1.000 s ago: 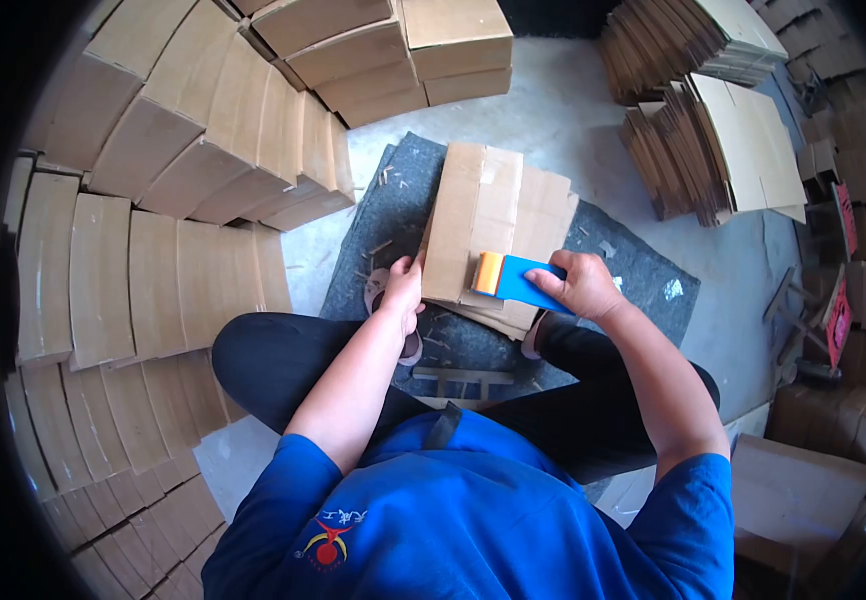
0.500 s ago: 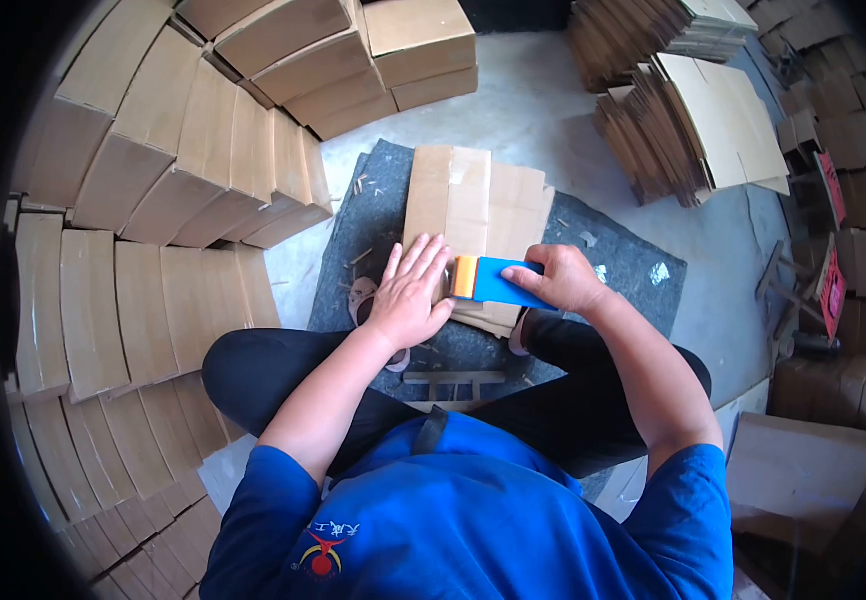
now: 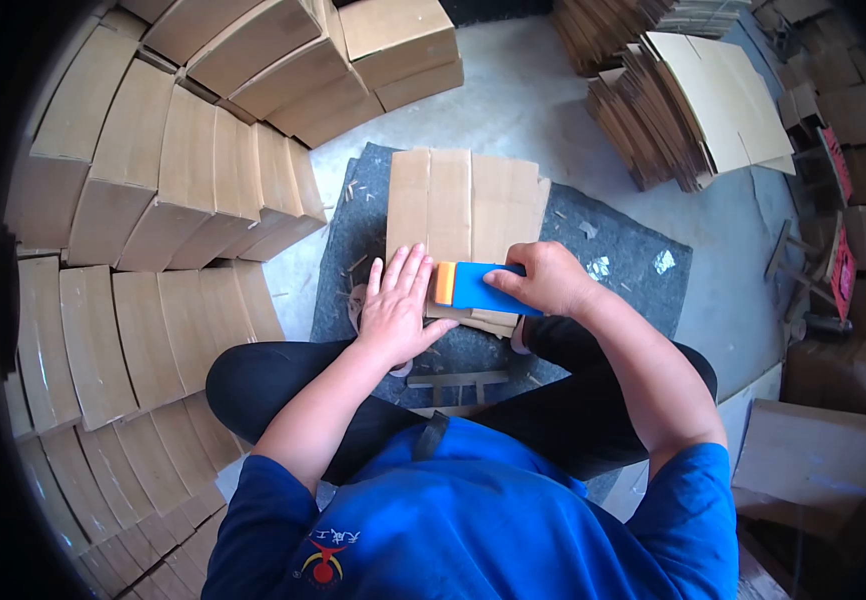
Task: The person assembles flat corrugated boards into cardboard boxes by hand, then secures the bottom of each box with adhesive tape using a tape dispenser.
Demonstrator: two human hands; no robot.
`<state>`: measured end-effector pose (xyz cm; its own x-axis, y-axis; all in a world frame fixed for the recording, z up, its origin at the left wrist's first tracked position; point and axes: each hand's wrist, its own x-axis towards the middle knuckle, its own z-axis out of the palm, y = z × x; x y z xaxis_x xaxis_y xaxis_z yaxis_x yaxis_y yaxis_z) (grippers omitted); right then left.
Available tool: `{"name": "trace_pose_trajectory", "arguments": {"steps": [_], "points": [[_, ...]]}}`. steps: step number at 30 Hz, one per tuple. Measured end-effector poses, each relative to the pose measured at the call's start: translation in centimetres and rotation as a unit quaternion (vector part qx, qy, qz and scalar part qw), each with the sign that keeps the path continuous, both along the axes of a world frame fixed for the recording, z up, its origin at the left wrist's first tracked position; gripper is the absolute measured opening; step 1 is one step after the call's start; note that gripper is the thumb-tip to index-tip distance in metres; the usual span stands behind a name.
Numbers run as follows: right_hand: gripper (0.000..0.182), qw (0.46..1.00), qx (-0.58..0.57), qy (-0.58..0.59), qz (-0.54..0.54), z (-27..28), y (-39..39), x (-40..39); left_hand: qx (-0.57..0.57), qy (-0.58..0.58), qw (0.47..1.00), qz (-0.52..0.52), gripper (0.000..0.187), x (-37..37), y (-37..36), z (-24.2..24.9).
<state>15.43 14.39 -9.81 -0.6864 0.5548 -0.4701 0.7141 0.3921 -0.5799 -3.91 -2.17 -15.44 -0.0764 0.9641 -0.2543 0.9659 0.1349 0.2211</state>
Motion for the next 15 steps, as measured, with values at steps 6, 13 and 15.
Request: {"name": "trace_pose_trajectory", "arguments": {"steps": [6,13,15], "points": [[0.048,0.998,-0.059,0.020,-0.021,-1.2,-0.1,0.8,0.003,0.045,0.999,-0.001,0.098,0.0,-0.5,-2.0],[0.054,0.999,-0.030,0.035,-0.027,-0.8,-0.4,0.9,0.054,0.036,0.993,0.095,0.104,2.6,-0.7,-2.8],[0.054,0.999,-0.022,0.038,-0.032,-0.4,-0.4,1.1,0.078,0.033,0.992,0.095,0.102,2.6,-0.7,-3.0]]}}
